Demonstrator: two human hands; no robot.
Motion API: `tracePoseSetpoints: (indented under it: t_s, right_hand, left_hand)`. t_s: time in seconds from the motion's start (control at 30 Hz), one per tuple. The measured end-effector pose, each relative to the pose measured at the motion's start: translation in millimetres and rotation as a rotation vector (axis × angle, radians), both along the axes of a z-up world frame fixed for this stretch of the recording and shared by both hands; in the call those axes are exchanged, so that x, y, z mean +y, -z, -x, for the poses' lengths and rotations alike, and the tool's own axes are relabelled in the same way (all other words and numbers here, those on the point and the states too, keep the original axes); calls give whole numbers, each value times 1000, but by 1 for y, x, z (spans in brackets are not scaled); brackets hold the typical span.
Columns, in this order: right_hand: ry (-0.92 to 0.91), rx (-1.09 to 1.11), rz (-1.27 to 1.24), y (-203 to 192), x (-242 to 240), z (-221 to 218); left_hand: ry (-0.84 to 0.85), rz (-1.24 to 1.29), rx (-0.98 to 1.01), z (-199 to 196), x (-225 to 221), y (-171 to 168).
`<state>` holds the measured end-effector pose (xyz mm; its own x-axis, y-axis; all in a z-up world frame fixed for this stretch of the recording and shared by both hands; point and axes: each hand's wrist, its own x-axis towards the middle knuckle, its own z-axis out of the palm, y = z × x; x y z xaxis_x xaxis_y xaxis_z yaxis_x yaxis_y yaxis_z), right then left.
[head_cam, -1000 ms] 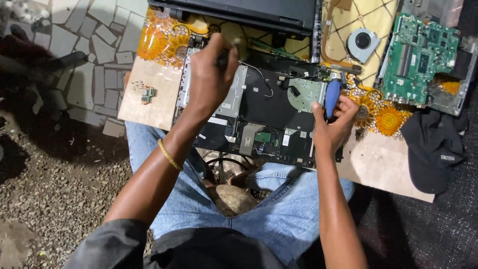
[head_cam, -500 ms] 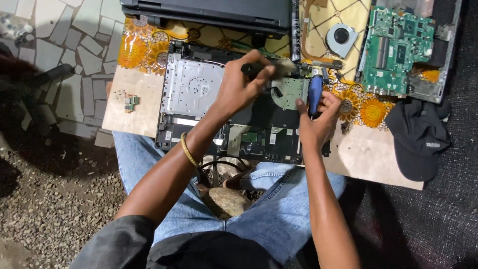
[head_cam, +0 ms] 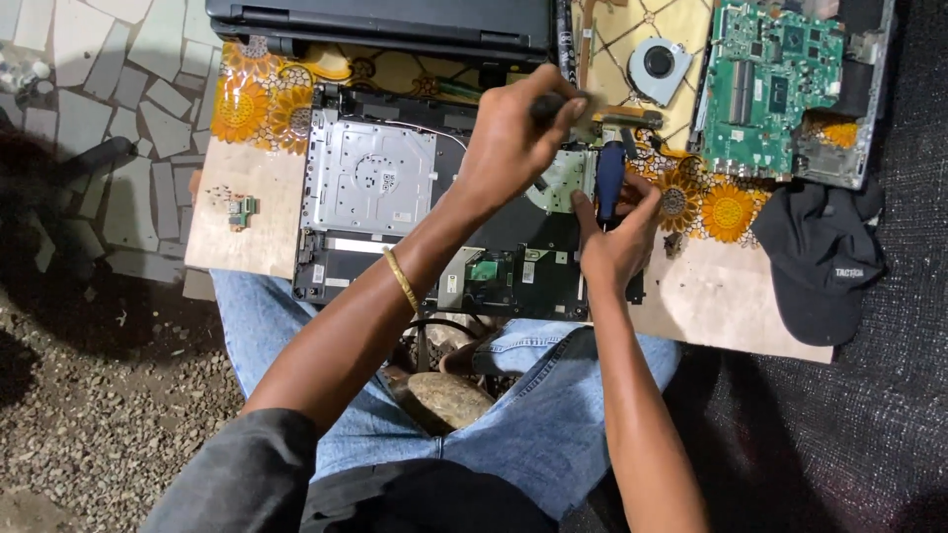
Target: Cleaning and disassembling laptop components using a brush and a screwdriver on a makeshift workbench.
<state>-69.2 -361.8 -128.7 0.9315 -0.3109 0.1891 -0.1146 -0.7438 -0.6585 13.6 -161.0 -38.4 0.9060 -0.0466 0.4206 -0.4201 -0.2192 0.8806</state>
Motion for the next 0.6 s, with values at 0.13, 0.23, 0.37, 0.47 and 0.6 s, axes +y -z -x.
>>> tracePoseSetpoints:
  t_s: [0.13, 0.23, 0.37, 0.47, 0.6]
  right_hand:
    - [-1, -40, 57, 5, -1, 0]
    - [31, 40, -11, -1, 1, -3]
    - [-9, 0, -86, -6, 3, -2]
    - [67, 41, 4, -6, 2, -2]
    - [-31, -27, -110, -14, 6, 1]
  left_hand:
    - [-66, -364, -82, -8, -12, 23]
    - [-157, -429, -67, -2, -18, -20]
    - [-56, -459, -36, -14, -31, -4]
    - [-68, -569, -3, -13, -30, 0]
    - [-97, -592, -123, -16, -33, -1]
